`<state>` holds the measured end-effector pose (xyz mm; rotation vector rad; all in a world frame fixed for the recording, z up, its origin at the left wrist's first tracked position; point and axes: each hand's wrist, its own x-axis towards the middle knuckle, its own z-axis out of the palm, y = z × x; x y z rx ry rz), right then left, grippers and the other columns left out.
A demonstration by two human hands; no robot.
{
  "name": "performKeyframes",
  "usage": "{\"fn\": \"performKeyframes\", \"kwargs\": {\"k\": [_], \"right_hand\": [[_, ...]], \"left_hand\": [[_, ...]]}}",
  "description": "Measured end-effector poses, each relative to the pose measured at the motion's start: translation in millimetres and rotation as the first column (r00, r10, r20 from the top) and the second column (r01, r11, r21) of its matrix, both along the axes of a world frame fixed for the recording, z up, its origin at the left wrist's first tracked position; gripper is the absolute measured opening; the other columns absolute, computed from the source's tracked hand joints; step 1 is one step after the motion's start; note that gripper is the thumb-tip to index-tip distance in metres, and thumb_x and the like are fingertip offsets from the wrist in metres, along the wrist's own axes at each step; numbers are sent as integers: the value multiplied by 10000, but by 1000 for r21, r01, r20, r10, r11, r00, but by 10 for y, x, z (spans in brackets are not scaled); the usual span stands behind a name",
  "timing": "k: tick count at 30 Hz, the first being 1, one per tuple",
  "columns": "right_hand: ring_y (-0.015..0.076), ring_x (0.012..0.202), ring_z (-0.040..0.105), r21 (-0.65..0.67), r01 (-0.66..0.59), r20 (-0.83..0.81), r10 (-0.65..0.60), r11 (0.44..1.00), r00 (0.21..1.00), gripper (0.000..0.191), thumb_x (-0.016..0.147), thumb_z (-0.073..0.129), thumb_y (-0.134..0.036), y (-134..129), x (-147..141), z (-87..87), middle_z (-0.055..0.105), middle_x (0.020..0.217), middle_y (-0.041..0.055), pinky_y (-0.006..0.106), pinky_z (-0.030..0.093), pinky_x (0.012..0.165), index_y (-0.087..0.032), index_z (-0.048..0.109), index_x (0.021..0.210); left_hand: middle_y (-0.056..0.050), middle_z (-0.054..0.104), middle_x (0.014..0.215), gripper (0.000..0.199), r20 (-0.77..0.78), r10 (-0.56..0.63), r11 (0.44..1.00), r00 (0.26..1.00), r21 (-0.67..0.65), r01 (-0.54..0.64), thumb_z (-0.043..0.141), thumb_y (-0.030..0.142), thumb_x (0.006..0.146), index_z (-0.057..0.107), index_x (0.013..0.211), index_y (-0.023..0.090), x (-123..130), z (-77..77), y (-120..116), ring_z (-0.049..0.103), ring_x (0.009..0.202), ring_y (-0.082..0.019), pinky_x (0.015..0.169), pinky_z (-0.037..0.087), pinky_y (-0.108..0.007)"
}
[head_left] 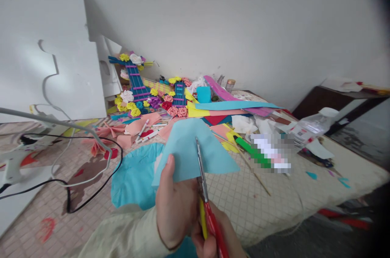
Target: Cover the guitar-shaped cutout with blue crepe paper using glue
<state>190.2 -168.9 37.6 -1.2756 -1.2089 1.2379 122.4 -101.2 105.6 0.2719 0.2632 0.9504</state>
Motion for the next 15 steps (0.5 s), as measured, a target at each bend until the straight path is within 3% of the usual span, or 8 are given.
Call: {"fn": "performKeyframes", "kwargs": {"k": [6, 10, 15], "right_hand": [[64, 452, 278, 75, 12, 38, -15, 997, 999, 658, 628, 321, -828, 9, -4, 79, 342, 487, -44, 214, 163, 406, -177, 406, 670], [63, 439, 280, 70, 18, 59, -22, 997, 998, 697, 606, 297, -850, 11, -4, 78, 341, 472, -47, 219, 162, 410, -170, 427, 694], [68, 439, 292, 28, 15, 35, -16, 1000, 999, 755, 538, 303, -886, 9, 1, 115, 359, 479, -45, 215, 184, 413, -171, 445, 736]], "left_hand": [[-43, 607, 1176, 577, 90, 10, 1000, 996, 23, -12, 172, 461, 884, 449, 1299, 172, 38, -115, -10, 377, 1260, -199, 1074, 253, -323], [-57, 628, 1138, 620, 48, -6, 1000, 999, 11, 5, 81, 436, 890, 432, 1308, 143, 30, -63, -14, 387, 1253, -183, 1077, 246, -325], [-63, 615, 1160, 614, 35, -37, 999, 999, 29, 36, 170, 501, 868, 460, 1290, 162, -3, -12, -37, 399, 1244, -225, 1055, 293, -370]]}}
